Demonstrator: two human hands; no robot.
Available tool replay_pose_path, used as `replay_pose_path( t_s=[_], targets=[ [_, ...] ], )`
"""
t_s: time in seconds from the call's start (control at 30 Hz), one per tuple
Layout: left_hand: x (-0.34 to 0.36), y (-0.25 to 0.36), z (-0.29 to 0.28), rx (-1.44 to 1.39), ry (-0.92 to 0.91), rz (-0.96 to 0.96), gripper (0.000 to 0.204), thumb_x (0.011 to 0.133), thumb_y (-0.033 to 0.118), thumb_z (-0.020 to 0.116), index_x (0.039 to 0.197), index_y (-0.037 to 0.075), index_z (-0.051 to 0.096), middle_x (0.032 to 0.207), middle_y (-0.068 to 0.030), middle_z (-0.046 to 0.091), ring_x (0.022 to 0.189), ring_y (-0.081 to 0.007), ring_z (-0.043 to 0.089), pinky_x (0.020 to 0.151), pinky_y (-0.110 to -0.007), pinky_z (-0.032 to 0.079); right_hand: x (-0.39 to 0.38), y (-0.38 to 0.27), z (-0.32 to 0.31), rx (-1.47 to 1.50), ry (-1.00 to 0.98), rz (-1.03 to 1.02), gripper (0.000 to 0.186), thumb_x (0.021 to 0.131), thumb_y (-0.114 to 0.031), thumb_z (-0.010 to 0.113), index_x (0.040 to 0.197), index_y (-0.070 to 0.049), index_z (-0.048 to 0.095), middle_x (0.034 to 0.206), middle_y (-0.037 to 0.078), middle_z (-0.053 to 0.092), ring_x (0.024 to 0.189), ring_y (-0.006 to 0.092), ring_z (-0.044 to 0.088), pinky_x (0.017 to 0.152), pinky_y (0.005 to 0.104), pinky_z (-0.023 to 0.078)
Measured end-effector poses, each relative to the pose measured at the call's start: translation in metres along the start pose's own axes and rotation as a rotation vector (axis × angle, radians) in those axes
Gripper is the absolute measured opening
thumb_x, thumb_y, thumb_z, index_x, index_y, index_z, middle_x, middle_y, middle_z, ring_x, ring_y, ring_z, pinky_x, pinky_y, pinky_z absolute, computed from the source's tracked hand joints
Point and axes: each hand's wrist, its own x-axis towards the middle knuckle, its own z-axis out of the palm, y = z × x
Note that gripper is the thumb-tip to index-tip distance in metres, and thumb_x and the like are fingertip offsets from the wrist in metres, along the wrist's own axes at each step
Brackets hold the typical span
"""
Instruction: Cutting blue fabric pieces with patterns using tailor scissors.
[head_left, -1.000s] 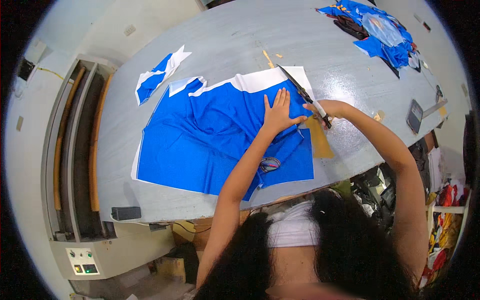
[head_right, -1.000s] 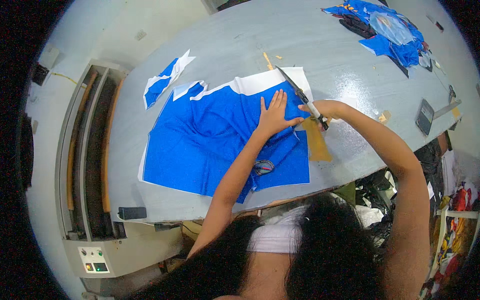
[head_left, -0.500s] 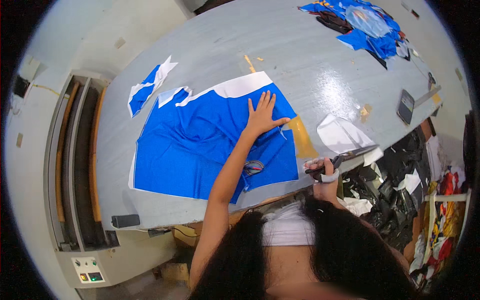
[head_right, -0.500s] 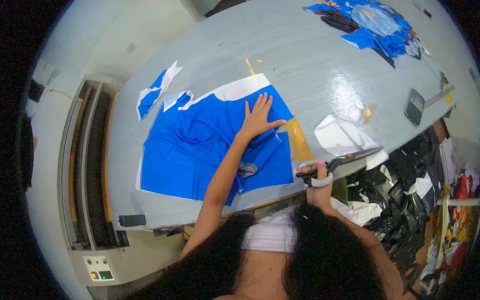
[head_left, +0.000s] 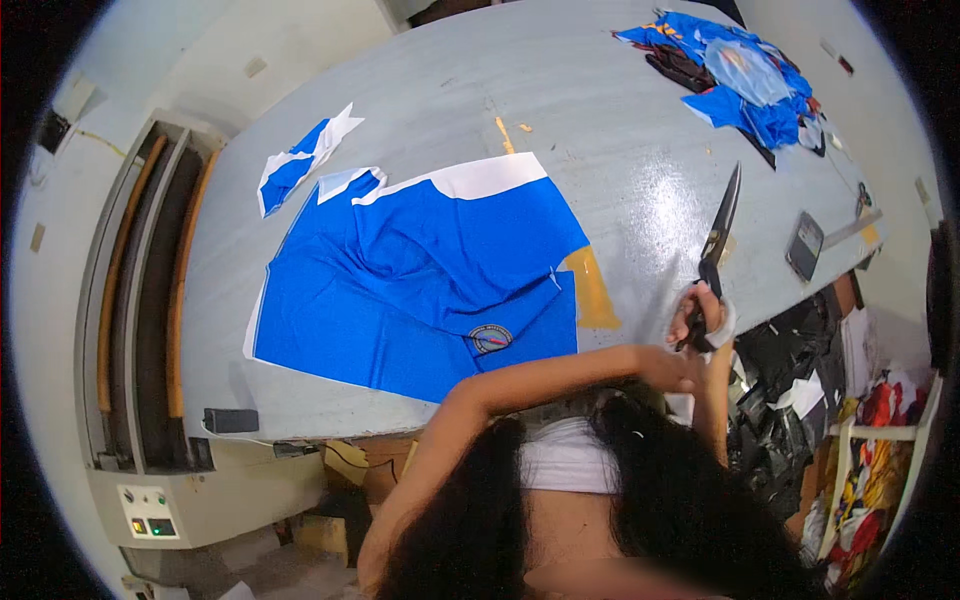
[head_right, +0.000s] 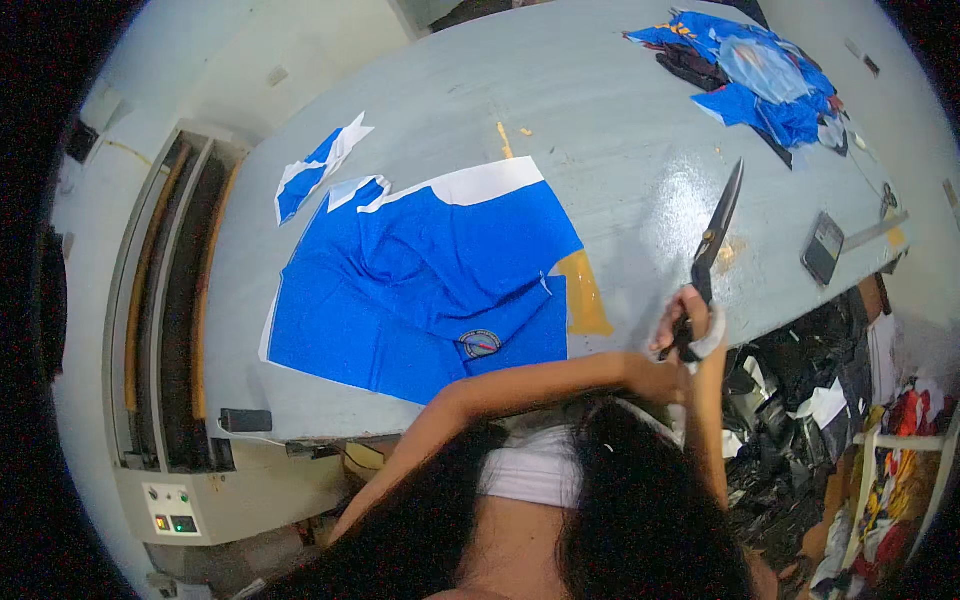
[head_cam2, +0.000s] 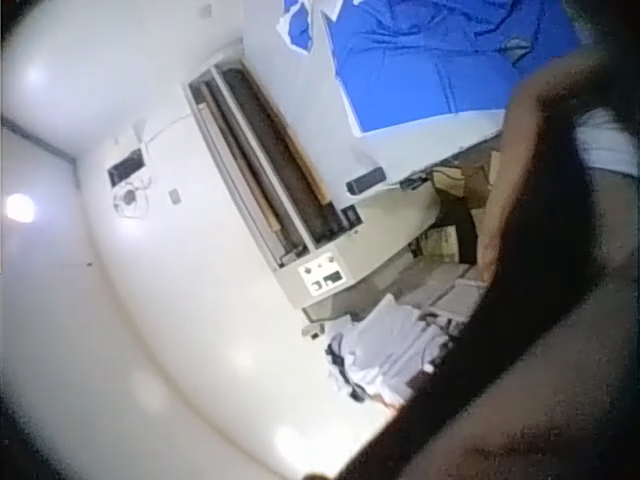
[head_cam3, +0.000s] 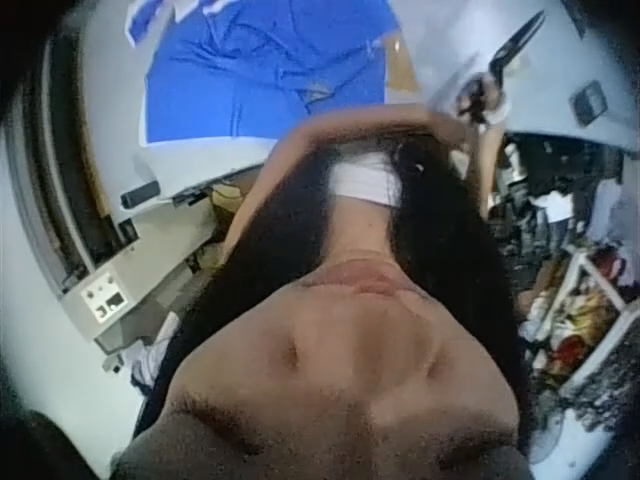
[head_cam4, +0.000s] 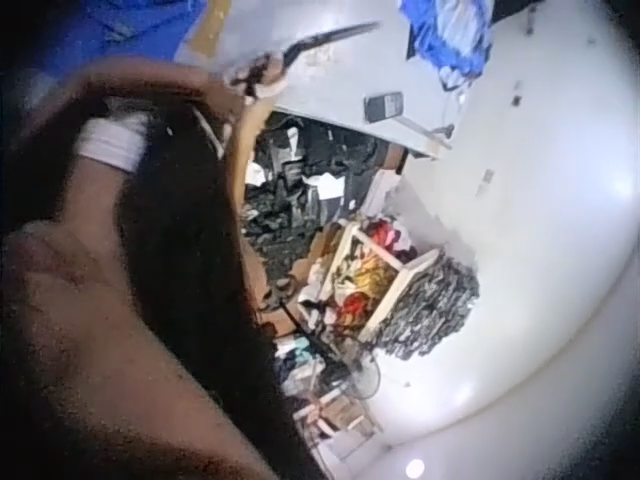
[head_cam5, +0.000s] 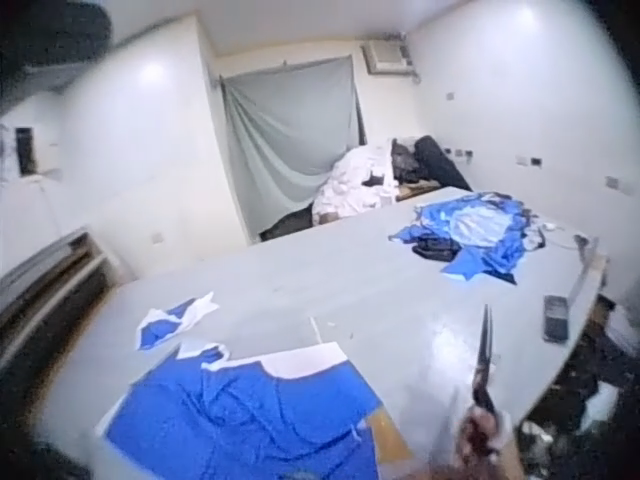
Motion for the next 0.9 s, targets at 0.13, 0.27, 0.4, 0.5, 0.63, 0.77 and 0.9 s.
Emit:
replay_pose_path(
  t_s=[0.13,0.27,0.4,0.5,0.63,0.77,0.9],
  targets=[
    [-0.013,0.133,-0.108,-0.233,-0.489,-0.292,0.037,0.091,0.030,0.045,0.118,0.005,0.050,0.118,-0.0153,0.053,0.111,-0.0312,0.047,0.094,-0.040,0.036,0.052,-0.008,-0.049,-0.509,0.084,-0.110,0.029,0.079,-0.026,0.063,0.079,0.002,0.058,0.052,0.000,0.046,0.038,0.0109,0.046,0.035,0.0232,0.032],
    [-0.072,0.110,-0.153,0.022,0.482,-0.401,0.051,0.089,0.033,0.047,0.129,0.003,0.039,0.131,-0.0180,0.041,0.122,-0.0318,0.038,0.102,-0.041,0.027,0.103,0.008,-0.089,-1.079,0.308,-0.462,0.036,0.075,-0.029,0.063,0.076,0.007,0.060,0.059,0.013,0.058,0.050,0.0231,0.055,0.049,0.0331,0.042],
    [-0.129,0.129,-0.134,0.908,0.462,-0.806,0.075,0.082,0.051,0.048,0.137,0.005,0.024,0.143,-0.0150,0.022,0.133,-0.0288,0.020,0.104,-0.057,0.008,0.117,0.005,-0.079,-1.304,0.363,-0.245,0.038,0.075,-0.031,0.060,0.077,0.007,0.061,0.067,0.019,0.061,0.064,0.0341,0.060,0.063,0.0397,0.046],
    [-0.150,0.161,-0.116,0.897,0.150,-0.758,0.076,0.081,0.057,0.045,0.137,0.009,0.027,0.143,-0.0127,0.025,0.133,-0.0261,0.020,0.104,-0.056,0.008,0.115,0.000,-0.069,-1.474,0.429,-0.241,0.036,0.073,-0.029,0.063,0.086,0.004,0.060,0.082,0.020,0.062,0.077,0.0362,0.061,0.068,0.0427,0.046],
    [-0.157,0.166,-0.109,0.836,0.136,-0.666,0.063,0.081,0.047,0.052,0.135,0.019,0.035,0.140,-0.0044,0.033,0.131,-0.0250,0.027,0.105,-0.054,0.014,0.110,-0.006,-0.039,-1.667,0.348,-0.476,0.048,0.073,-0.025,0.067,0.112,-0.001,0.050,0.109,0.019,0.054,0.099,0.0354,0.053,0.083,0.0409,0.042],
    [-0.154,0.153,-0.117,0.664,0.200,-0.401,0.036,0.081,0.022,0.056,0.117,0.019,0.056,0.116,-0.0022,0.058,0.115,-0.0241,0.049,0.101,-0.040,0.034,0.134,0.015,0.046,-1.106,-0.272,-0.967,0.047,0.078,-0.021,0.063,0.117,-0.002,0.047,0.118,0.020,0.049,0.112,0.0354,0.044,0.097,0.0419,0.033],
    [-0.126,0.151,-0.114,0.121,0.118,-0.379,0.024,0.086,0.024,0.054,0.105,0.013,0.064,0.101,-0.0097,0.064,0.097,-0.0236,0.060,0.092,-0.032,0.042,0.147,0.044,0.084,-1.116,-0.622,-1.162,0.050,0.080,-0.024,0.060,0.123,-0.004,0.044,0.127,0.019,0.043,0.122,0.0369,0.035,0.102,0.0409,0.029]
  ],
)
